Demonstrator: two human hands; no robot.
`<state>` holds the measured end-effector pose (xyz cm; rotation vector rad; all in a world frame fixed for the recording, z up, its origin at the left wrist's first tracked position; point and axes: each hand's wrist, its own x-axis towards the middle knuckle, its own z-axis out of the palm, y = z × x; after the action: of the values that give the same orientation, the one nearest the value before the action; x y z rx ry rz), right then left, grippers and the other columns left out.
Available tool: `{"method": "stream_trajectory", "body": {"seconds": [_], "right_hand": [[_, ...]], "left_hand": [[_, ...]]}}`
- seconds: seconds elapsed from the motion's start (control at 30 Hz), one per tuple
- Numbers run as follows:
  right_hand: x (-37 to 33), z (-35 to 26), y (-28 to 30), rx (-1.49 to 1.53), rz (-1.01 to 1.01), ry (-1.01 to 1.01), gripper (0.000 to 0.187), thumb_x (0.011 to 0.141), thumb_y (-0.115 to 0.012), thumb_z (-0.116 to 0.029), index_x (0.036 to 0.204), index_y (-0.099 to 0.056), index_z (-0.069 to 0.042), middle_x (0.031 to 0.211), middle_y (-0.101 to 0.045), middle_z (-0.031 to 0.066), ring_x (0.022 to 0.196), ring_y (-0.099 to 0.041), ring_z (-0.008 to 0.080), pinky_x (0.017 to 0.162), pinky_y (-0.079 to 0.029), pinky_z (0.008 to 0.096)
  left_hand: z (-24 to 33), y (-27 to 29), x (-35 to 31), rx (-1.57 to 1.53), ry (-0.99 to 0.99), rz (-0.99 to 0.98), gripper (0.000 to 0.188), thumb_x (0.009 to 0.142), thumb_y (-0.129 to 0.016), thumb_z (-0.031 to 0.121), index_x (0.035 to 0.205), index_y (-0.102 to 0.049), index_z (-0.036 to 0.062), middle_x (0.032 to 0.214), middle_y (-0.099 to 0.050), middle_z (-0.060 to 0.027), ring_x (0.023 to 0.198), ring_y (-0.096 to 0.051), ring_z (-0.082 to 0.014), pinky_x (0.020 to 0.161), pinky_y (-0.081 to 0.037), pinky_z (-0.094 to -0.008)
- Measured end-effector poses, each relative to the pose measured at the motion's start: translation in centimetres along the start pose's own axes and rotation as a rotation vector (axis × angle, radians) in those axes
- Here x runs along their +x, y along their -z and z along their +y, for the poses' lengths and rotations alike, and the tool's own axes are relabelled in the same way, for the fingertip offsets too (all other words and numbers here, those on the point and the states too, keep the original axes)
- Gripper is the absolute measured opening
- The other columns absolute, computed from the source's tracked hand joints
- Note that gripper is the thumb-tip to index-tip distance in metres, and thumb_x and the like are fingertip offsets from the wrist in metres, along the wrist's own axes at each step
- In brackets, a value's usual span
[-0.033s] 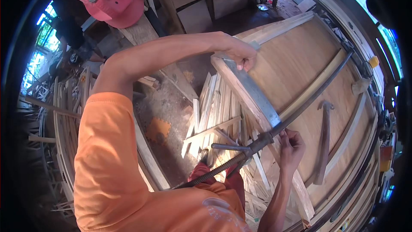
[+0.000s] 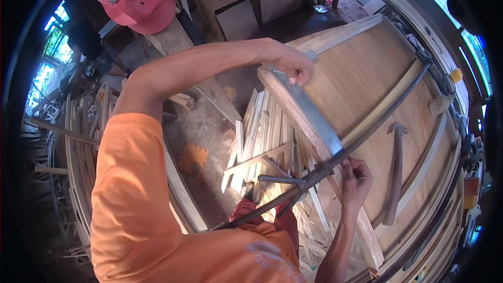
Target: The person aligns a wooden frame by checking its corners with a square ruler, tapping the wood with a hammer, and tightening a bar clamp across the assembly.
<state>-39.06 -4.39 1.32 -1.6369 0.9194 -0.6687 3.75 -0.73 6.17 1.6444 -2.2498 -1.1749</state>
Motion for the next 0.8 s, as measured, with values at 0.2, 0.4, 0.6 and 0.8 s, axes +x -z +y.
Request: {"method": "stream_trajectory", "body": {"seconds": [0.2,0.4,0.6,0.8], "right_hand": [[-0.2,-0.2,0.9,-0.08,-0.04,-0.027,0.02,0.102,-0.071,-0.014,0.104,-0.074,0.005,0.082,-0.066,-0.0002,0.077,-0.055,0.0068,0.074,-0.045,0.0241],[-0.9,-1.2,-0.4,0.1,0.187,0.03,0.025,0.104,-0.07,-0.017,0.112,-0.074,0.006,0.089,-0.069,0.0023,0.086,-0.061,0.0099,0.082,-0.049,0.0269],[4.1,-9.6,-3.6,-0.25,0.133,0.339,0.026,0.101,-0.071,-0.018,0.116,-0.073,0.004,0.09,-0.071,0.0064,0.081,-0.064,0.012,0.077,-0.052,0.0285],[19.2,-11.0,-15.9,-0.251,-0.315,0.164,0.05,0.091,-0.081,-0.022,0.131,-0.069,0.007,0.088,-0.073,0.0099,0.08,-0.07,0.0169,0.076,-0.055,0.033]], "left_hand": [[-1.1,-1.1,-0.9,-0.258,0.115,0.086,0.024,0.079,-0.068,-0.012,0.101,-0.075,-0.003,0.096,-0.072,-0.0056,0.094,-0.065,-0.0172,0.083,-0.049,-0.0333],[0.6,-5.2,-3.8,0.115,-0.048,0.513,0.021,0.092,-0.063,-0.007,0.108,-0.075,0.0011,0.138,-0.062,-0.0148,0.123,-0.063,-0.0314,0.1,-0.05,-0.0421],[1.6,-8.9,-4.3,0.089,-0.042,0.916,0.019,0.098,-0.064,0.004,0.113,-0.074,0.0012,0.142,-0.061,-0.0145,0.124,-0.062,-0.0336,0.104,-0.05,-0.0413],[1.9,-12.6,-5.1,0.137,0.157,1.256,0.018,0.098,-0.068,0.009,0.115,-0.075,0.0065,0.132,-0.068,-0.0092,0.13,-0.059,-0.0308,0.112,-0.042,-0.0436]]}}
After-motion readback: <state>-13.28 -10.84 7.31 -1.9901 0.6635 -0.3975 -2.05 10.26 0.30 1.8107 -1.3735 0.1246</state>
